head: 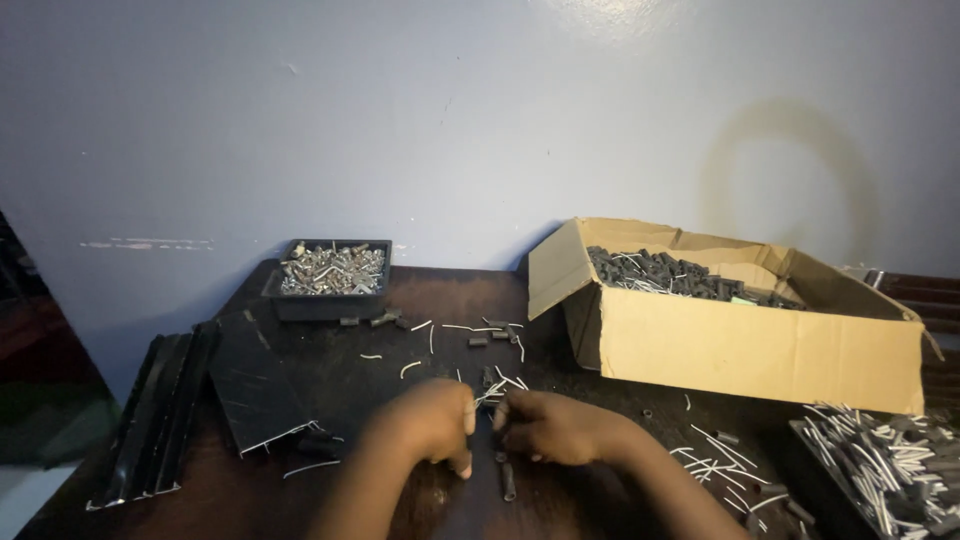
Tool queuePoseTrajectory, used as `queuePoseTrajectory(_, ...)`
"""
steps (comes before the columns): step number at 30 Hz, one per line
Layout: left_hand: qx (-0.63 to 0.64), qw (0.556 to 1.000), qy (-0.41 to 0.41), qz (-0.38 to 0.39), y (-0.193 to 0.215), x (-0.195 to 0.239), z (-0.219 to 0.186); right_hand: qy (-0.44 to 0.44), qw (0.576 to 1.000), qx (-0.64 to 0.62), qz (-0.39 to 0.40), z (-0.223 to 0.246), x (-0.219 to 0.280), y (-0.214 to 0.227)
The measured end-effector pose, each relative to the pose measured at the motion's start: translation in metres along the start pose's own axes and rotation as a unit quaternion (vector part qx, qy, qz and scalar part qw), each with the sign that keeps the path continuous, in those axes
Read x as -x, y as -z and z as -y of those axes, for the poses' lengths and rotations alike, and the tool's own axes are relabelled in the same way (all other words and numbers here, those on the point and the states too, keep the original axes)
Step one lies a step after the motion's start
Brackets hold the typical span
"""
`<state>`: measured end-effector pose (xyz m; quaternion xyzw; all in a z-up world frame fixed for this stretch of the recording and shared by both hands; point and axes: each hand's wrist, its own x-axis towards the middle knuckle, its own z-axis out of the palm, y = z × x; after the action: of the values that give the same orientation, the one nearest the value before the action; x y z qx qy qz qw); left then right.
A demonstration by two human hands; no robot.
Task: Removing winding material from small metal clips and sorting them into a box
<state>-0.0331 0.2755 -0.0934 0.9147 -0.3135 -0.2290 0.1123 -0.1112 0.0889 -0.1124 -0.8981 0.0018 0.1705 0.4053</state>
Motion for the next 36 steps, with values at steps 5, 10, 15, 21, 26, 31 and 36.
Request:
queuePoseTrajectory(5,0.014,0.999,-0.033,-0.016,-0.002,-0.001,-0.006,-0.047,0.992,0.115,-0.028,0.035,0.020,-0.007)
queuePoseTrajectory(10,0.086,0.996,-0.026,-0.007,0.003,0.009,-0.004,0.024,0.975,0.219,-0.006,0.026,0.016,-0.015)
queuePoseTrajectory(15,0.196,0.980,-0.035,0.008,0.002,0.004,0.001,0.042,0.967,0.252,-0.025,0.016,0.010,-0.011)
queuePoseTrajectory(21,0.255,0.966,-0.041,0.004,0.003,-0.007,0.010,0.136,0.959,0.214,-0.124,0.004,-0.008,-0.022)
queuePoseTrajectory(26,0.470,0.878,-0.088,-0.001,-0.021,-0.050,0.033,0.054,0.959,0.197,-0.195,-0.014,-0.034,-0.026)
queuePoseTrajectory(31,0.499,0.862,-0.081,-0.015,-0.010,-0.031,0.026,0.019,0.981,0.040,-0.187,-0.020,-0.032,-0.001)
queuePoseTrajectory(36,0.411,0.908,-0.060,-0.058,-0.015,-0.038,0.025,-0.020,0.900,-0.422,-0.105,-0.035,-0.030,0.012)
